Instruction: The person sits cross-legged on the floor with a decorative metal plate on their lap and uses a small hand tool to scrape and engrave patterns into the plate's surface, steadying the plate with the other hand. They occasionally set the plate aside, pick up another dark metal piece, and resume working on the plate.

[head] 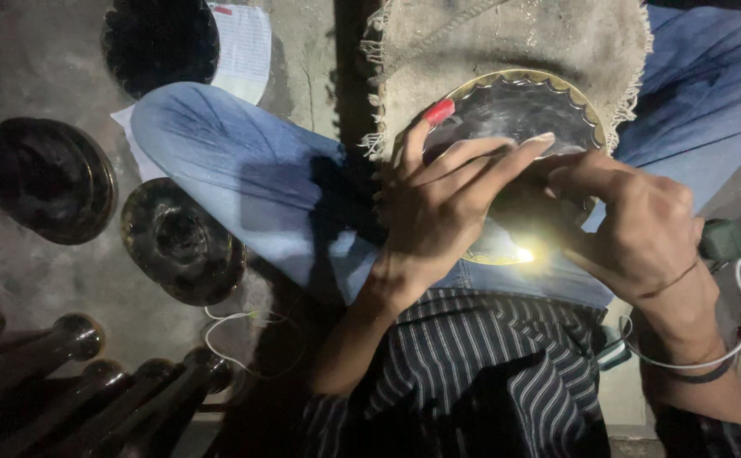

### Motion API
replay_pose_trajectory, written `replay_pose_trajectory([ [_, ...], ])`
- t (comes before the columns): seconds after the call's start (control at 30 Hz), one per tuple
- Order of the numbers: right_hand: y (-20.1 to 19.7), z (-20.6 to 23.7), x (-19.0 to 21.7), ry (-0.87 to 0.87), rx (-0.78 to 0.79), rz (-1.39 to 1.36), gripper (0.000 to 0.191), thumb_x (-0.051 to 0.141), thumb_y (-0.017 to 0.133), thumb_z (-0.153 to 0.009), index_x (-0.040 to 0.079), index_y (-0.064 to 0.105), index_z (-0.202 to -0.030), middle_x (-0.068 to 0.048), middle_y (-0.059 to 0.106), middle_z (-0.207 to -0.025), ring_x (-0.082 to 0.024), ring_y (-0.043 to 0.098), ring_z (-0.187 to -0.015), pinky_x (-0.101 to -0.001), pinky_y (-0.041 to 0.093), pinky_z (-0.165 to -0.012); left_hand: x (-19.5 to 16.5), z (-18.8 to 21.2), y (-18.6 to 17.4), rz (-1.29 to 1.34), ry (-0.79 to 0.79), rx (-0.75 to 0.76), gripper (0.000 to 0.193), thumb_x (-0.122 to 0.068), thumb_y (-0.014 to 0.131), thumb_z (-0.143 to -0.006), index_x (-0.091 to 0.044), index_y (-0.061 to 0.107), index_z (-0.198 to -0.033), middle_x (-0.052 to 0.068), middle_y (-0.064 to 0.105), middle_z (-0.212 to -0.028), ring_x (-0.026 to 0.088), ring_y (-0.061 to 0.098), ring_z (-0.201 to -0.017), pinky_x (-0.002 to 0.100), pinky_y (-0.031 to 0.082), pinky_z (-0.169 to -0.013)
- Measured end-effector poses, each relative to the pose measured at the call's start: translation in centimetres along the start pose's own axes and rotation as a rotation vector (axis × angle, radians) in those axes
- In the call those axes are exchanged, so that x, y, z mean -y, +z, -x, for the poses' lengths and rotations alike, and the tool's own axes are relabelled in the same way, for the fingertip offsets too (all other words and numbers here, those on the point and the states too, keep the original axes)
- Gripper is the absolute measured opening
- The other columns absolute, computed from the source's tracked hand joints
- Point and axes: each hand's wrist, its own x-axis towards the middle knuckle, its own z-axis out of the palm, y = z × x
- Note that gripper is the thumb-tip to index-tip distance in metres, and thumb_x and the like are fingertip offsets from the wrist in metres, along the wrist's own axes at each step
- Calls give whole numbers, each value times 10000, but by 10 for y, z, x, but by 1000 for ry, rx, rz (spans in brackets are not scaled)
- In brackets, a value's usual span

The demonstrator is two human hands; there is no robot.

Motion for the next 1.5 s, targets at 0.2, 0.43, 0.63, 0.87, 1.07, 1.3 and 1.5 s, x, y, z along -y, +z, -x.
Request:
replay_pose_trajectory([
  [0.2,2,-1,-1,15,37,86,209,65,827,-911,32,647,-1011,-102,747,-1018,-251,752,-854,-320,584,-658,6,-3,1,19,-8,-39,436,-12,726,-965,-239,683,-1335,-12,768,-1014,106,712,-1068,454,331,-1235],
  [0.43,-15,-21,-6,-66,-2,-23,388,108,799,-795,-121,554,-991,-162,701,-1040,-302,721,-886,-366,582,-710,7,-7,-8,78,3,-15,262,-128,795,-924,-149,762,-1182,-14,757,-939,111,702,-963,443,353,-1230],
  [0.63,-40,-17,-1,-22,157,358,319,130,859,-738,59,697,-1004,-83,715,-966,-223,705,-767,-340,571,-655,5,-9,-9,71,17,10,231,-172,814,-909,-143,781,-1136,-23,749,-893,112,678,-930,433,355,-1192],
  [0.87,-35,-30,-15,-272,383,410,494,6,691,-715,117,716,-1196,-118,721,-1224,-261,739,-879,-281,526,-475,14,-3,-18,18,41,-142,228,-127,767,-945,-192,734,-1161,-27,789,-1122,137,704,-1114,421,413,-1166],
  [1.07,-31,-56,-20,-300,711,701,538,98,625,-839,262,661,-1350,-74,698,-1292,-147,753,-766,-241,565,-474,23,-7,-41,71,-244,-253,211,-146,723,-1020,-91,721,-1224,68,761,-1190,242,703,-1131,343,544,-1017],
  [1.3,-26,-96,-32,-285,1009,945,185,280,623,-951,210,759,-1056,-18,768,-811,-124,743,-712,-279,605,-617,31,-31,-49,94,-283,-175,209,-198,760,-965,-91,719,-1139,89,767,-1000,258,745,-888,345,575,-776],
  [1.5,-22,-104,-31,-272,1016,909,369,426,712,-851,274,712,-1187,-17,754,-852,-157,760,-733,-294,626,-647,34,-34,-49,123,-318,-134,234,-223,772,-939,-89,720,-1123,86,770,-902,238,754,-783,369,553,-716],
])
